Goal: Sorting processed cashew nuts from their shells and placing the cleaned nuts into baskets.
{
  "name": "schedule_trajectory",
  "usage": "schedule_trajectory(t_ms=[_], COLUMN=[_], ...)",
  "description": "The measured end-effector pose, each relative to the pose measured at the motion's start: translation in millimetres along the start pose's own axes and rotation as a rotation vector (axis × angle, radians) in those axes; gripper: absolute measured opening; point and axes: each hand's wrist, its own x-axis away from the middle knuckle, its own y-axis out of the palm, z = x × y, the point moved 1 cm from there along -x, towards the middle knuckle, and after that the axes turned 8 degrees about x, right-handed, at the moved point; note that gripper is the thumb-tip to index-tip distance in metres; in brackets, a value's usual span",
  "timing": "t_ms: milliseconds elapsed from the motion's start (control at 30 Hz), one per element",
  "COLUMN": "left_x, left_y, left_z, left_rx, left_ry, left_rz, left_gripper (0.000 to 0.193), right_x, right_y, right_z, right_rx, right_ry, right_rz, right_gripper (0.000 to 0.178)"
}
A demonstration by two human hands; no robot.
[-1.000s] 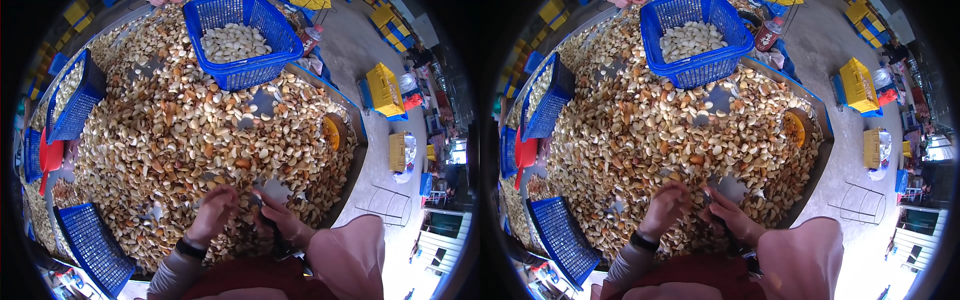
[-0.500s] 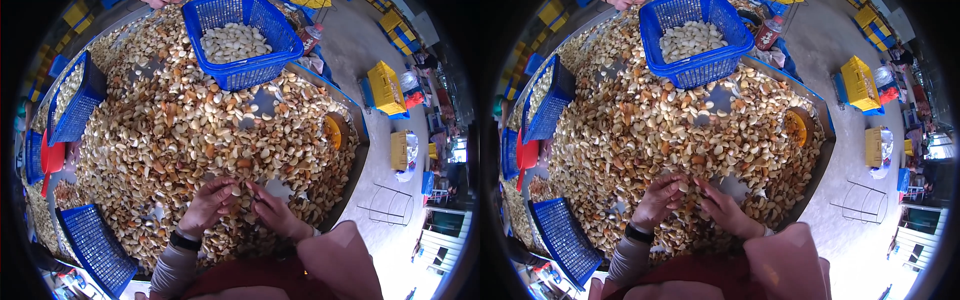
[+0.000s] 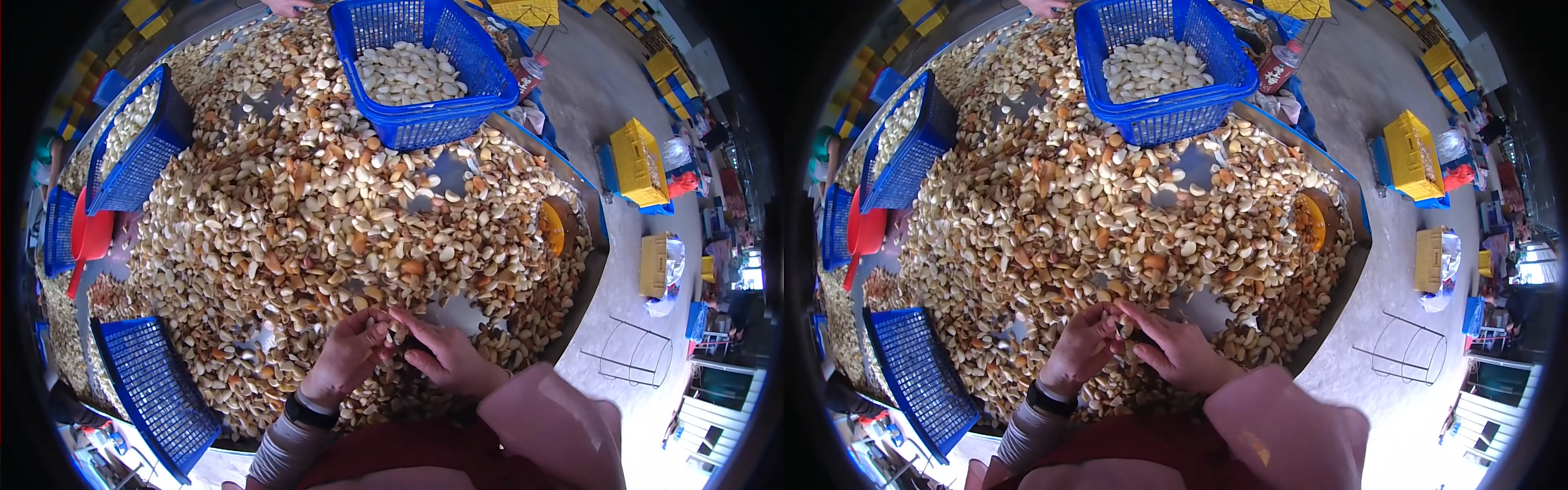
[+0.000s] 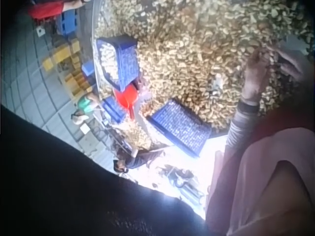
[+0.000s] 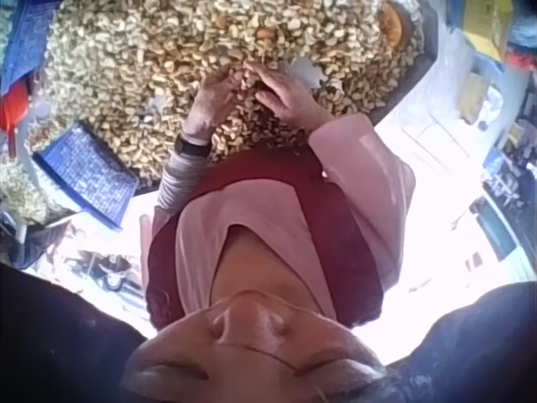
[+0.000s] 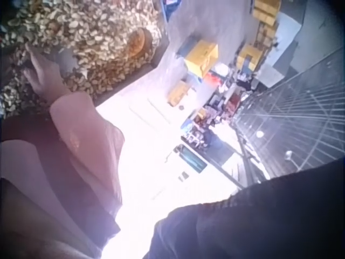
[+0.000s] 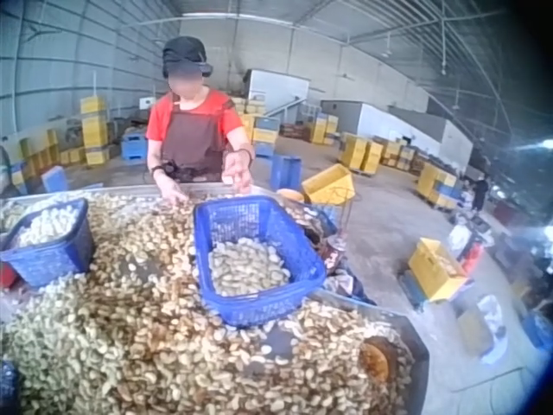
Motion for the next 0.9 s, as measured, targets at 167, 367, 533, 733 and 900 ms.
schedule_trajectory(t_ms=[167,367,533,733,900], left_x=[3,45,259,371,320], left_y=[-5,-8,-55,-104,-93], left_z=[-4,23,138,158,126], left_rx=[0.015,0.050,-0.977,-0.653,-1.539], left_ry=[0.026,0.178,1.270,1.206,0.919], left_rz=[0.045,0.111,1.046,1.103,1.595], left_gripper=[0.014,0.015,0.025,0.035,0.043], right_x=[-3,6,3,-13,-32], right_y=[8,23,12,41,69], right_z=[15,23,15,-12,-30], right_rx=[-0.328,-0.668,-0.071,0.021,0.285], right_ry=[0.019,0.595,0.076,-0.010,-0.173], right_rz=[-0.082,-0.126,-0.072,-0.269,-0.314], right_gripper=[0.058,0.058,0.055,0.053,0.058])
